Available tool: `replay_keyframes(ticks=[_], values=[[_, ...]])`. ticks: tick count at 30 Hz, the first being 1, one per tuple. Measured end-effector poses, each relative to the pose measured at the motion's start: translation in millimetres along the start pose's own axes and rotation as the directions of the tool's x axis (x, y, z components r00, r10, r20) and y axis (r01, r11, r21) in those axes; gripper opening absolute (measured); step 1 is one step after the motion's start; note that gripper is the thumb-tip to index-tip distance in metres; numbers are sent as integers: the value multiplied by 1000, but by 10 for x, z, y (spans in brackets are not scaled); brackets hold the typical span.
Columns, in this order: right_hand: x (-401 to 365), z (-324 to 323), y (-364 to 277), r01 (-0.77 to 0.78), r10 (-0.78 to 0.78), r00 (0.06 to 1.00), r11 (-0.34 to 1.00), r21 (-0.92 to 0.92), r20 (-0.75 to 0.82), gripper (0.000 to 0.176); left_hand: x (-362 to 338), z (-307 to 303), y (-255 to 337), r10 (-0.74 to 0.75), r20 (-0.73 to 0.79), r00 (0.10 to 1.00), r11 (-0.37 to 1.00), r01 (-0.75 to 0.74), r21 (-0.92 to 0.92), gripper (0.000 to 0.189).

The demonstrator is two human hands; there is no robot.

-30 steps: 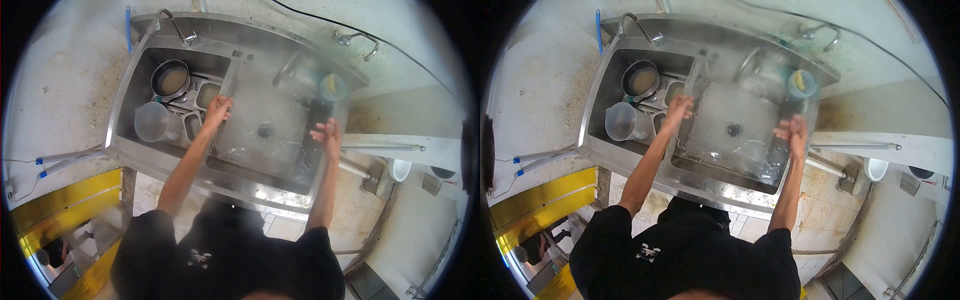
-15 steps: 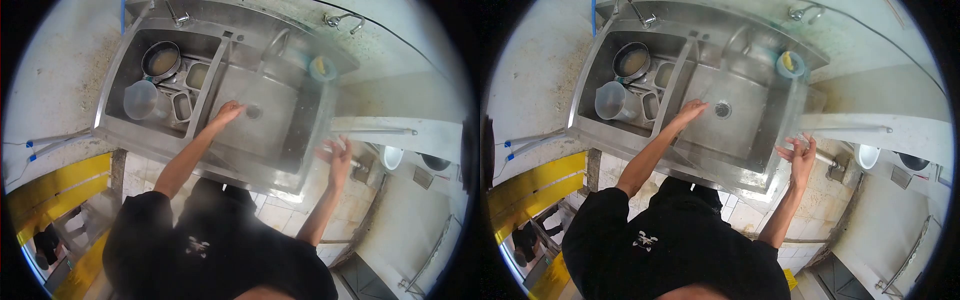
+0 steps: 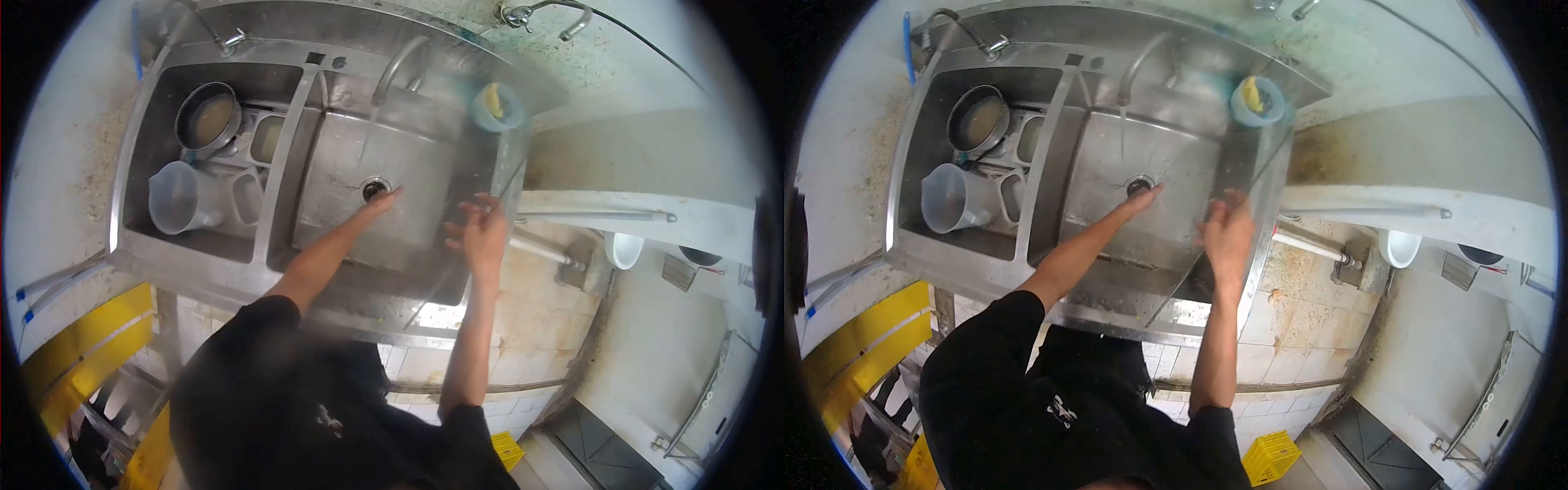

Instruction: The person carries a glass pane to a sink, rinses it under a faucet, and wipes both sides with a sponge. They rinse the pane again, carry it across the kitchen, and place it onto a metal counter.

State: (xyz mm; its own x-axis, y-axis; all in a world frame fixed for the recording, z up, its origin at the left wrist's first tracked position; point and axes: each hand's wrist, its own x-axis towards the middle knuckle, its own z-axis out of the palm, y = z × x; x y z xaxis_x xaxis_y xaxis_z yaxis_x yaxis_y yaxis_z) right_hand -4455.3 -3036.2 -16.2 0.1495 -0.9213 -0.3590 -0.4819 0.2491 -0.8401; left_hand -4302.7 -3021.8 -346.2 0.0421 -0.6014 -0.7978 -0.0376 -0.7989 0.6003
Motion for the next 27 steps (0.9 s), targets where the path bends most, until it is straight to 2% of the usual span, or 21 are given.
replay_keyframes(ticks=[1, 3, 5, 7, 9, 10, 12, 14, 15, 17, 18, 19, 20, 22, 23, 24, 25, 26, 27], values=[[54, 102, 16, 16, -18, 999, 999, -50, -41, 31, 196, 117, -158, 1, 10, 1000, 1000, -1, -3, 84], [132, 243, 30, 14, -19, 999, 992, -125, -38, 29, 481, 311, -427, 85, -144, 986, 996, -86, -3, 94], [218, 327, 141, 2, -9, 999, 981, -195, -34, 28, 621, 396, -573, 96, -124, 988, 994, -102, -39, 93], [285, 401, 312, 128, -141, 990, 932, -339, -14, 26, 710, 503, -694, 97, -104, 990, 991, -106, -78, 92], [314, 474, 406, 154, -168, 986, 928, -340, -11, 25, 770, 672, -786, 129, -435, 891, 985, -164, -45, 87], [310, 509, 429, 196, -210, 978, 922, -334, -7, 25, 785, 744, -837, 123, -428, 895, 987, -157, -46, 87], [333, 585, 525, 231, -249, 969, 897, -376, 0, 25, 875, 808, -870, 175, -622, 763, 944, -310, -115, 78], [307, 652, 511, 264, -286, 958, 870, -416, 11, 25, 1134, 902, -1048, 155, -624, 766, 965, -254, -72, 73], [278, 684, 457, 232, -246, 969, 881, -413, 19, 25, 1199, 916, -1093, 139, -627, 767, 980, -198, -26, 69], [238, 724, 331, 203, -214, 977, 892, -405, 17, 25, 816, 765, -801, 143, -617, 774, 978, -207, -33, 67], [215, 726, 265, 149, -142, 989, 884, -444, 48, 26, 473, 644, -529, 146, -603, 784, 976, -214, -42, 65], [209, 715, 202, 97, -72, 995, 872, -479, 70, 27, -10, 437, -71, 125, -465, 877, 923, -274, -269, 66], [226, 702, 218, 96, -82, 995, 880, -465, 51, 27, -526, 229, 391, 139, -305, 942, 830, -279, -483, 67], [262, 663, 364, 280, -242, 954, 928, -245, 174, 29, -1155, 57, 764, 325, -192, 926, 627, -363, -690, 71], [303, 572, 338, 284, -254, 955, 931, -231, 152, 29, -1388, 21, 894, 343, -185, 921, 639, -373, -673, 71], [395, 408, 307, 178, -152, 932, 983, -52, 330, 29, -1592, -2, 1004, 415, -180, 892, 718, -442, -537, 70], [535, 267, 279, 44, -95, 853, 993, 110, 514, 28, -1703, -44, 1075, 488, -167, 857, 770, -512, -381, 70], [818, 188, 369, 369, -347, 872, 929, 3, 346, 25, -1685, -80, 1072, 506, -169, 846, 770, -532, -354, 70], [1155, 159, 413, 618, -588, 784, 769, -162, 198, 24, -1614, -97, 1006, 485, -178, 856, 799, -517, -307, 67]])
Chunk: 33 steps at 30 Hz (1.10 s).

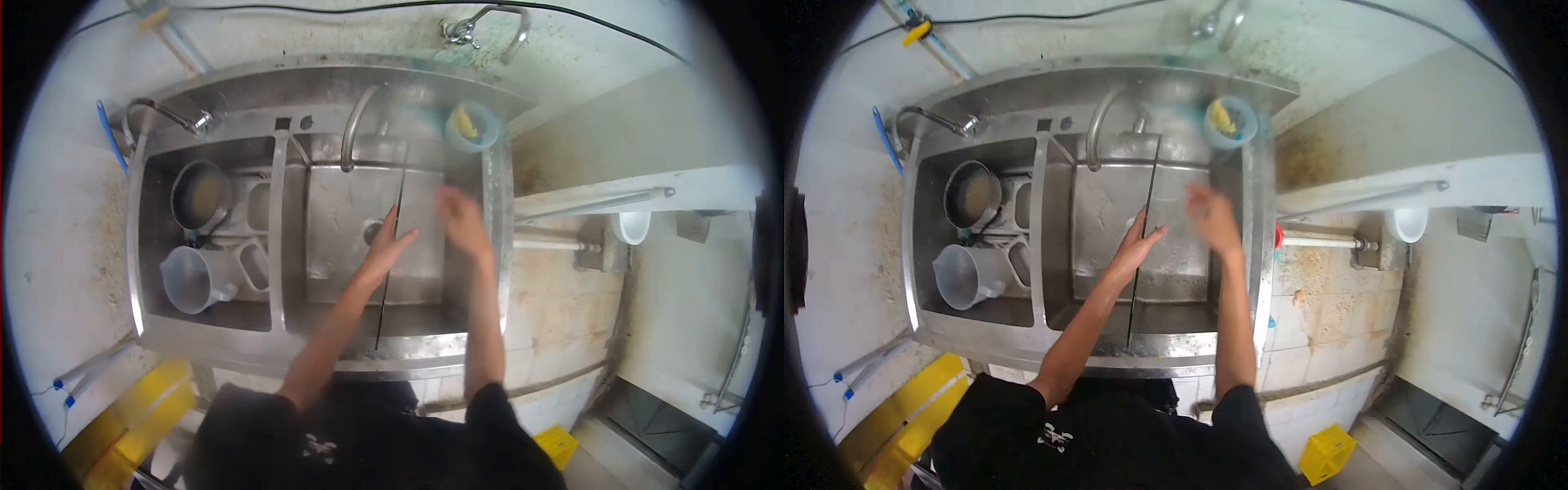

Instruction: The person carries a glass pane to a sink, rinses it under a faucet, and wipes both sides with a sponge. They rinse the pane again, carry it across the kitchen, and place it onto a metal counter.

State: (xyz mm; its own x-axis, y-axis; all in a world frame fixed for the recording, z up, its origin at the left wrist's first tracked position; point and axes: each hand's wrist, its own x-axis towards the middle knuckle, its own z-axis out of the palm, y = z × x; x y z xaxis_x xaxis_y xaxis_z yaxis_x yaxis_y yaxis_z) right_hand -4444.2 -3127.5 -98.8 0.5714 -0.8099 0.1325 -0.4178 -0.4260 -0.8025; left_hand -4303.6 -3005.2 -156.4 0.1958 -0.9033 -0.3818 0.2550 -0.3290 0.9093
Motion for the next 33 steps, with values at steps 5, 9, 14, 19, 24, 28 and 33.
replay_keyframes(ticks=[5, 9, 14, 19, 24, 28, 33], values=[[1710, -190, 1059, -92, -64, 944, 891, -444, -324, 21, 3, -58, -172, 32, -132, 991, 983, -7, 183, 57], [2167, -214, 1247, -170, 256, 966, 731, -661, 35, 22, -70, -6, -41, 13, -143, 990, 982, 15, 191, 52], [2172, -101, 1547, -186, 201, 979, 761, -622, -47, 24, -129, 59, 16, 22, -156, 987, 972, 16, 236, 51], [2115, -395, 1079, -217, 265, 964, 729, -649, -24, 24, -100, 131, 118, 14, -128, 992, 980, 12, 200, 51], [1122, -570, 476, -22, -45, 934, 983, -184, -353, 21, -275, 177, 157, 191, -100, 976, 960, -165, 228, 58], [464, 287, 248, -75, 169, 957, 929, 363, -236, 27, -286, 163, 159, 166, -35, 985, 939, -148, 310, 66], [471, 923, 62, 51, 136, 834, 946, 321, -534, 42, -229, 106, 74, 164, 37, 986, 896, -164, 414, 67]])
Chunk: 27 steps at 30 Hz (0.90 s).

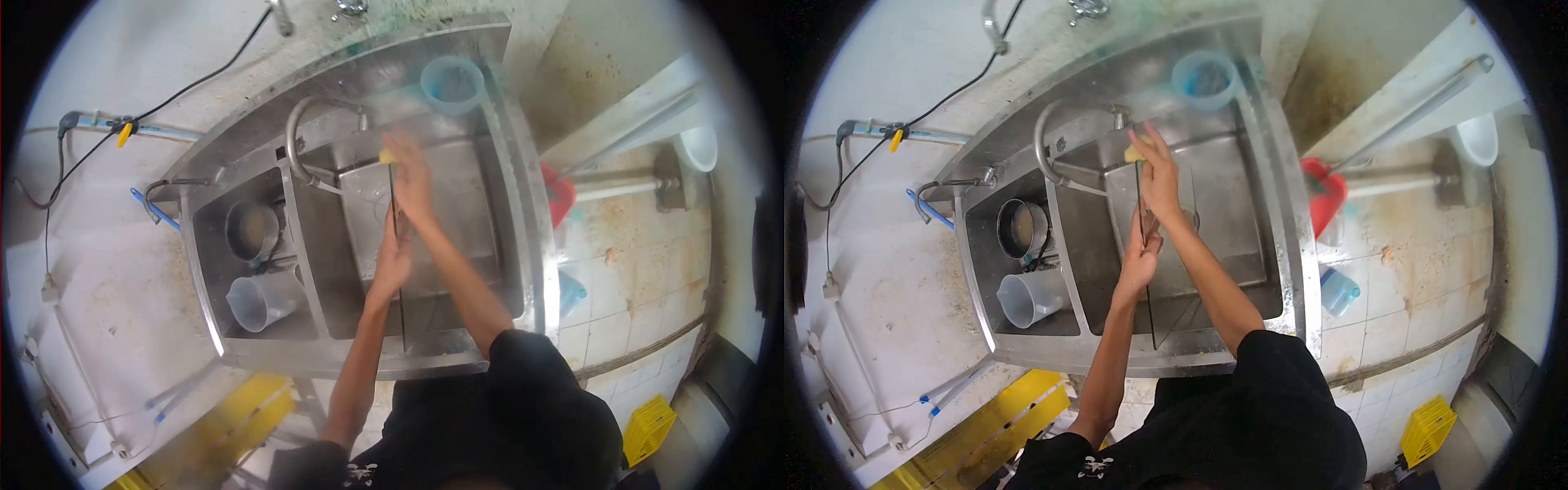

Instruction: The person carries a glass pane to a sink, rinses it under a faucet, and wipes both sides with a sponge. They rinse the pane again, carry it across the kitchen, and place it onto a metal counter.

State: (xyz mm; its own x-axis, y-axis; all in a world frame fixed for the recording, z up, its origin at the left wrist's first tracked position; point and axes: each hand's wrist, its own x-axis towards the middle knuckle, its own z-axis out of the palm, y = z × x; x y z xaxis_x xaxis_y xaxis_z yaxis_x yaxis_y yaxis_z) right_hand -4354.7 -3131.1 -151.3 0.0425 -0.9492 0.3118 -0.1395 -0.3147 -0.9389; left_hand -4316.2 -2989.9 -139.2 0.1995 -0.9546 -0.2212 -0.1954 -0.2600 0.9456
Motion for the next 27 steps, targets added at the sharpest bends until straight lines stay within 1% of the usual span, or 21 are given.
replay_keyframes(ticks=[1, 2, 4, 5, 6, 8, 9, 10, 11, 13, 14, 15, 16, 17, 18, 20, 21, 22, 24, 25, 27], values=[[-33, 0, -6, 59, -59, 998, 998, 25, -11, 46, -13, -8, 81, -26, 12, 1000, 1000, 26, -6, 66], [-42, 85, 284, 43, -42, 999, 999, 30, -14, 46, -25, -14, 143, -40, 16, 999, 999, 40, 3, 66], [-74, 332, 1043, -278, 277, 960, 953, 116, 31, 49, -65, -37, 230, -117, 40, 992, 979, 122, -164, 61], [-33, 301, 949, -120, 113, 992, 978, 171, 52, 51, -25, -67, 219, -117, 51, 992, 982, 123, -146, 61], [22, 224, 687, -122, 117, 992, 977, 178, 38, 51, -3, -71, 189, -112, 40, 993, 982, 117, -145, 59], [-68, 52, 183, 67, -73, 997, 954, 291, 12, 52, -101, -2, 238, -146, 37, 989, 977, 150, -150, 58], [-156, 73, 378, 59, -58, 998, 971, 231, -11, 52, -98, 40, 403, -199, 17, 980, 964, 199, -178, 59], [-270, 152, 726, -69, 83, 994, 982, 179, -76, 49, -73, 69, 513, -242, -5, 970, 950, 236, -205, 60], [-383, 269, 1171, -194, 215, 965, 971, 141, -148, 47, -51, 96, 540, -234, -3, 972, 954, 229, -193, 60], [-552, 401, 2086, -526, 540, 825, 841, 122, -166, 37, -66, 114, 535, -246, -25, 969, 945, 235, -227, 59], [-712, 450, 2554, -463, 457, 870, 886, 11, -184, 33, -85, 71, 449, -242, -29, 970, 949, 230, -218, 59], [-658, 435, 2631, -388, 363, 910, 916, -102, -198, 29, -58, 27, 360, -195, -17, 981, 962, 187, -200, 59], [-617, 464, 2687, -391, 366, 908, 915, -97, -203, 29, -53, -4, 290, -158, -3, 987, 971, 154, -184, 58], [-642, 452, 2719, -517, 503, 849, 855, -51, -164, 30, -83, -20, 235, -170, -1, 985, 969, 167, -182, 58], [-660, 423, 2660, -631, 626, 771, 775, -16, -116, 31, -82, -17, 244, -166, -5, 986, 971, 163, -177, 57], [-714, 481, 2423, -359, 350, 927, 932, -50, -138, 35, -94, -37, 287, -172, -16, 985, 969, 167, -181, 57], [-609, 363, 1939, -334, 339, 938, 939, 79, -68, 37, -77, -29, 277, -173, -17, 985, 971, 168, -168, 55], [-459, 165, 1214, -311, 318, 948, 928, 205, -1, 39, -59, -4, 268, -173, -16, 985, 973, 168, -158, 54], [-387, -26, 236, -214, 217, 976, 957, 196, 7, 39, -50, 44, 283, -194, -31, 980, 963, 185, -194, 53], [-466, -90, 24, -217, 221, 975, 959, 183, -1, 39, -48, 49, 281, -205, -47, 978, 959, 191, -208, 52], [-541, -174, -201, -227, 227, 973, 928, 296, 37, 30, -54, 8, 174, -210, -36, 977, 948, 194, -254, 54]])
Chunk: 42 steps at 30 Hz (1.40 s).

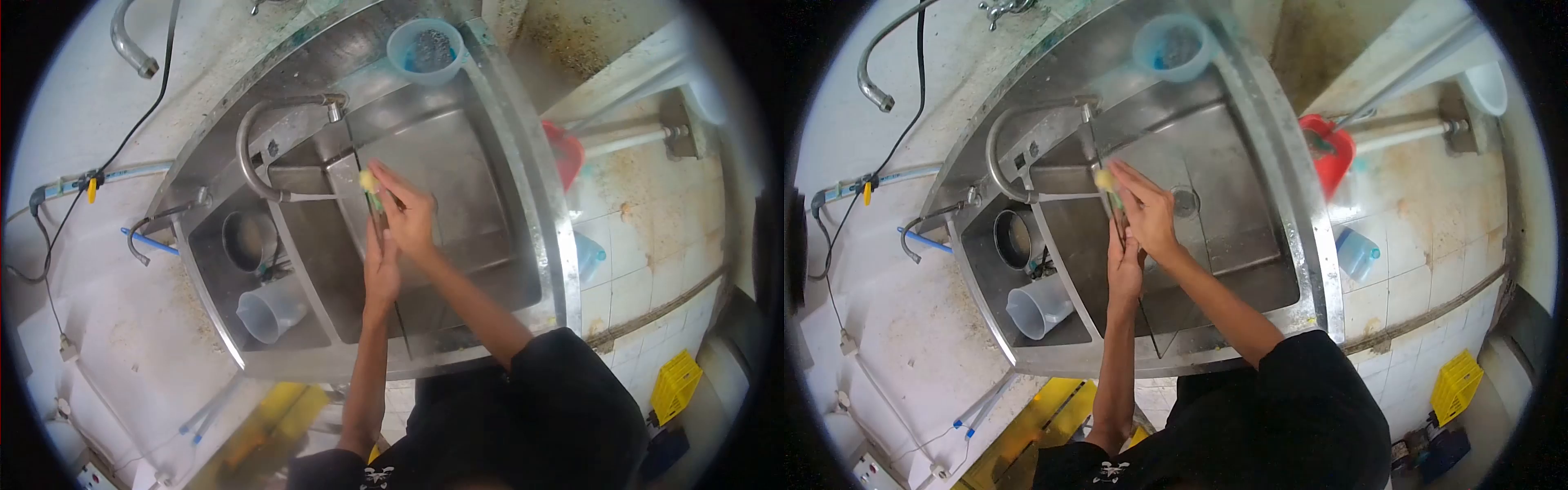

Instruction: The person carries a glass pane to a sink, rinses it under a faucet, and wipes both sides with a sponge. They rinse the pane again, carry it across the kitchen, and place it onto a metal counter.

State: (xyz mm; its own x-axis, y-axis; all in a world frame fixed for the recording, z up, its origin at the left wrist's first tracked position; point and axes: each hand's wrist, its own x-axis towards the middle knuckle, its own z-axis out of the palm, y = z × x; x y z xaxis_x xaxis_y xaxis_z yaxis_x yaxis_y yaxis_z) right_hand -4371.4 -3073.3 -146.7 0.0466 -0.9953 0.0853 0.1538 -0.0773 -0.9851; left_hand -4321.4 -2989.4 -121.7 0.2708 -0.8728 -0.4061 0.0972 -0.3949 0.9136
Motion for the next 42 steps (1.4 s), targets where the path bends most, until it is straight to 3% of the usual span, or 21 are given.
replay_keyframes(ticks=[3, 5, 7, 8, 10, 12, 16, 19, 22, 23, 24, 26, 27, 29, 31, 33, 35, 38, 40, 41, 42], values=[[-111, -121, 1093, -112, 94, 983, 988, -104, -160, 33, 18, 0, 92, -20, -8, 1000, 998, 19, -68, 58], [-110, -336, 1986, -316, 260, 940, 906, -281, -218, 32, -2, -21, 63, -17, 5, 1000, 999, 17, -37, 61], [-210, -440, 3233, -301, 156, 934, 829, -471, -322, 28, -8, 1, 76, -20, 7, 1000, 1000, 20, -22, 61], [-125, -411, 3315, -318, 176, 930, 826, -465, -323, 28, -10, -7, 92, -15, 4, 1000, 1000, 15, -7, 62], [-123, -340, 3113, -443, 333, 893, 548, -709, -301, 24, -64, -22, 139, -46, -11, 999, 999, 46, 3, 63], [-1, -273, 2279, -205, 136, 971, 897, -390, -198, 22, -8, 8, 147, -45, -4, 999, 999, 45, -20, 63], [-258, -93, 234, 70, -88, 994, 961, -268, -57, 26, -4, -138, -51, -10, 20, 1000, 992, 12, -124, 71], [-511, -131, -26, -47, 49, 999, 984, -170, 6, 26, 41, -143, -69, 42, 56, 998, 987, -33, -155, 83], [-431, -258, 1313, -80, -10, 979, 898, -433, -202, 20, 2, -50, 110, -50, 15, 999, 992, 51, -114, 82], [-484, -320, 1909, -294, 164, 940, 835, -466, -299, 18, -4, -70, 100, -53, 10, 999, 993, 53, -103, 82], [-519, -387, 2430, -489, 315, 861, 730, -477, -400, 16, 15, -71, 78, -52, 19, 998, 993, 54, -105, 81], [-593, -446, 2997, -530, 372, 835, 350, -772, -405, 17, 46, -33, 31, -61, 28, 998, 992, 64, -105, 81], [-549, -398, 2939, -541, 380, 828, 352, -764, -411, 17, 94, -26, 32, -55, 44, 998, 994, 58, -90, 81], [-591, -437, 2376, -370, 311, 927, 680, -633, -208, 19, -34, -39, 23, -99, 28, 995, 991, 101, -90, 82], [-520, -347, 1116, -245, 189, 964, 906, -346, -187, 23, 40, 33, 61, -95, 22, 995, 986, 97, -132, 85], [-635, -305, 181, -110, 89, 993, 939, -326, -78, 25, 39, -10, -5, -69, 36, 997, 979, 75, -188, 87], [-824, -289, -294, -108, 108, 994, 966, -234, -14, 25, 62, -48, -44, -25, 61, 998, 972, 39, -234, 89], [-867, -356, 97, 49, -42, 998, 987, -151, 46, 21, 39, -100, -13, -24, 56, 998, 951, 40, -307, 87], [-765, -399, 826, -204, 192, 977, 969, -140, -92, 19, 23, -59, 102, -72, 37, 997, 978, 77, -194, 83], [-916, -549, 1582, -204, 192, 977, 970, -130, -94, 19, 24, -59, 123, -121, 16, 993, 989, 122, -88, 79], [-933, -568, 2372, -271, 174, 958, 809, -521, -229, 19, 36, -94, 103, -124, 42, 991, 981, 129, -145, 76]])
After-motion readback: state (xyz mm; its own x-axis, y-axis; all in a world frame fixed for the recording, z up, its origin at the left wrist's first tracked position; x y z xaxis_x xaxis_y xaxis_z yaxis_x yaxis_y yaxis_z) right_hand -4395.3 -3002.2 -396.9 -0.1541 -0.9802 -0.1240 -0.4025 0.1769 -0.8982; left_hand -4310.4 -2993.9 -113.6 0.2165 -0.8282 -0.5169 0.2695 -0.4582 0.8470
